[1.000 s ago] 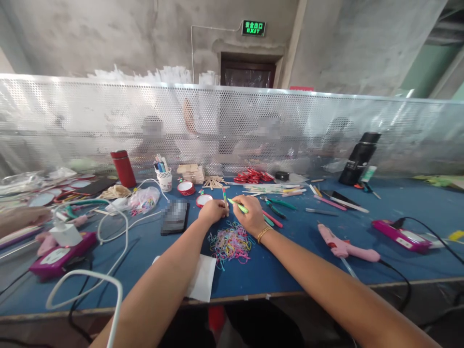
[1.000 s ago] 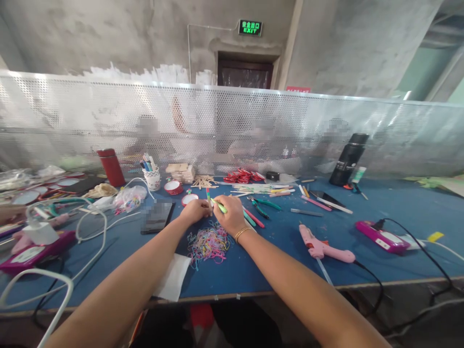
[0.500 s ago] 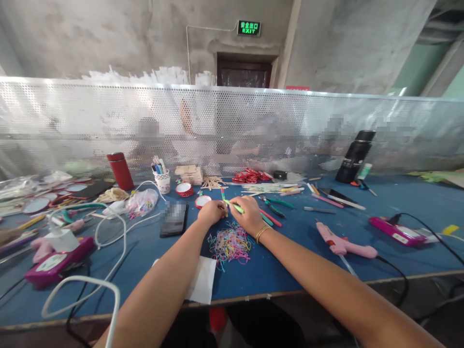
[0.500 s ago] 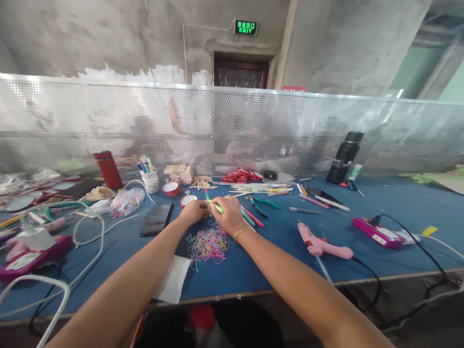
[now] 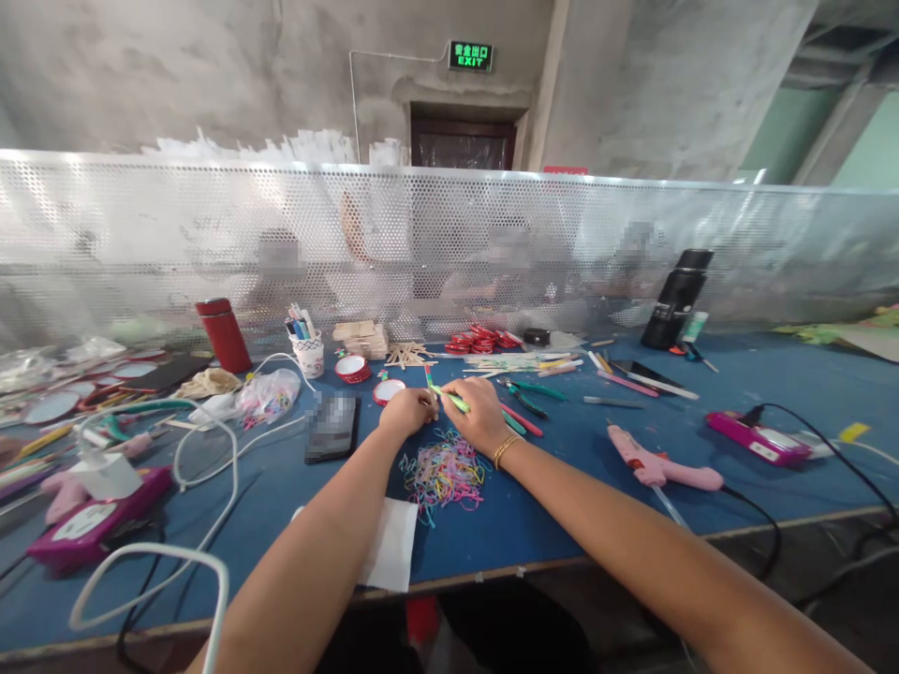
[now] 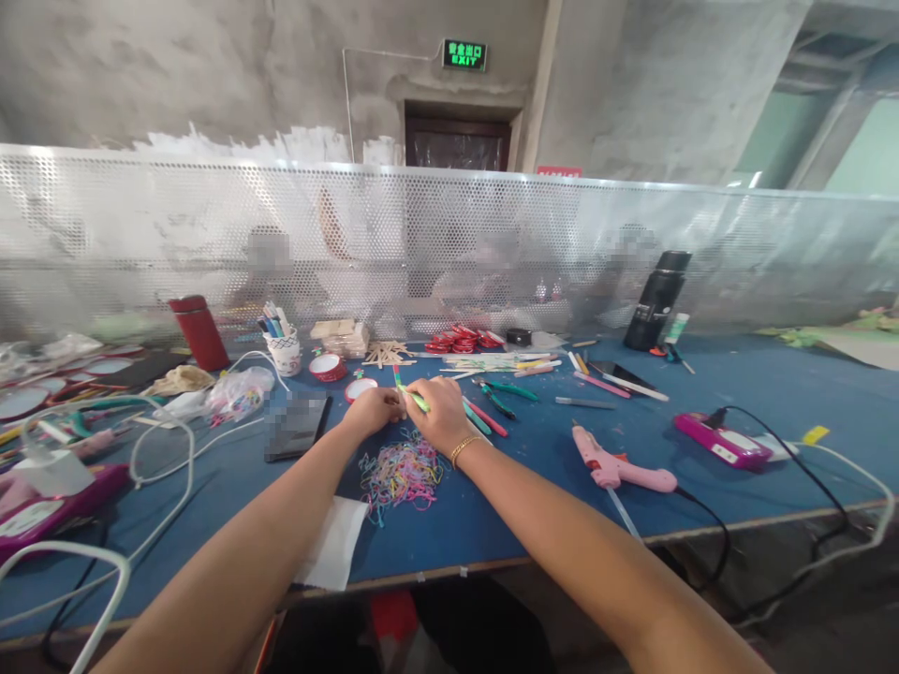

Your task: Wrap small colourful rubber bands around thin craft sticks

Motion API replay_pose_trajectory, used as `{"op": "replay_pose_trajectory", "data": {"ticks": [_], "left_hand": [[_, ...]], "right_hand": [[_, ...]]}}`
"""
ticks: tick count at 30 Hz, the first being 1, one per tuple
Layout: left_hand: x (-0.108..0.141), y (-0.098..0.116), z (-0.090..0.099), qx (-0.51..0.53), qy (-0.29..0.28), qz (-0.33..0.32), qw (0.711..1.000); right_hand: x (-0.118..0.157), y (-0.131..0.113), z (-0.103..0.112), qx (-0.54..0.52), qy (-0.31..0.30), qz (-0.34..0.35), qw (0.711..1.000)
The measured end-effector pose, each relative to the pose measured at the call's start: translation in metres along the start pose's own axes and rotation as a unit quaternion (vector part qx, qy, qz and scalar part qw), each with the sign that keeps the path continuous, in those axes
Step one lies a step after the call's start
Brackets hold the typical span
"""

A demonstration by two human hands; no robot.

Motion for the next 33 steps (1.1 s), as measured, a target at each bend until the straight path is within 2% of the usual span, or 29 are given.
{"op": "replay_pose_trajectory", "data": {"ticks": [5,12,21,33], "left_hand": [[-0.0012,-0.0029,-0.0013,0.008,-0.003,0.009,1.0],[-0.0012,-0.0009,-0.0005,0.003,0.0,0.004,1.0],[-0.006,-0.0074,-0.006,0.04,-0.018,0.007,0.999],[-0.0038,-0.0035,-0.0039,0.025,-0.012,0.034,0.999]], "right_hand": [[0.0002,0.0022,0.0023,0.002,0.023,-0.013,1.0],[-0.0003,-0.0011,0.0003,-0.005,0.002,0.005,1.0],[-0.0006,0.0042,0.0019,0.001,0.011,-0.004,1.0],[-0.0009,0.0037,0.0015,-0.001,0.011,0.0,1.0]]}}
Point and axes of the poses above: each hand's wrist, its own x-axis away from the middle knuckle, its own z-axis out of the back of the hand, y = z × x, the point moved 2 cm from there along -x, towards the middle knuckle, and after that the axes turned 15 degrees about y, right-handed, at the moved point
